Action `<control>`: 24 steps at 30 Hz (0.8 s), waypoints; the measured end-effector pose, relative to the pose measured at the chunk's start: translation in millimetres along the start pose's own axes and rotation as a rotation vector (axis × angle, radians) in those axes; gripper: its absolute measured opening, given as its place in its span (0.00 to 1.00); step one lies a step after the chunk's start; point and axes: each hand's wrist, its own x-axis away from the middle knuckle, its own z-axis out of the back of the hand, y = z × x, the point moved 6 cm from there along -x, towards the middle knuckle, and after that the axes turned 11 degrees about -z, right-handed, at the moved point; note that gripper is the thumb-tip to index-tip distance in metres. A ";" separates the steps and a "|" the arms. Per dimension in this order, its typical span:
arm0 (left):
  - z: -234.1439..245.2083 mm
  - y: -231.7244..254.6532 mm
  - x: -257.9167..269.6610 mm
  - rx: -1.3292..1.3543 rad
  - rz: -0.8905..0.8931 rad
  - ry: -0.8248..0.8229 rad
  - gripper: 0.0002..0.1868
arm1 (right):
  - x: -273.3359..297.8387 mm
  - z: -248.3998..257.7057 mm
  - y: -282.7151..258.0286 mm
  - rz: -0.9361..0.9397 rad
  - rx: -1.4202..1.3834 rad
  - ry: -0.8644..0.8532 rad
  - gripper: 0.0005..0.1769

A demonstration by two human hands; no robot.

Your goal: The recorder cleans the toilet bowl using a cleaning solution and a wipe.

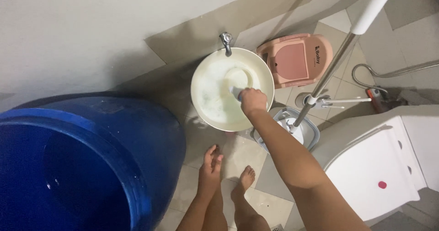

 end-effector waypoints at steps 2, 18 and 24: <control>1.5 -4.4 -4.4 0.063 -0.081 0.027 0.26 | -15.6 2.0 -2.6 0.052 -0.026 0.243 0.10; -17.3 -23.0 7.9 -0.049 -0.087 -0.002 0.29 | 14.8 -8.2 15.1 0.061 -0.087 0.042 0.10; -31.9 -11.6 11.9 -0.042 -0.099 -0.093 0.29 | 26.1 -84.1 69.9 -0.029 -0.609 0.059 0.29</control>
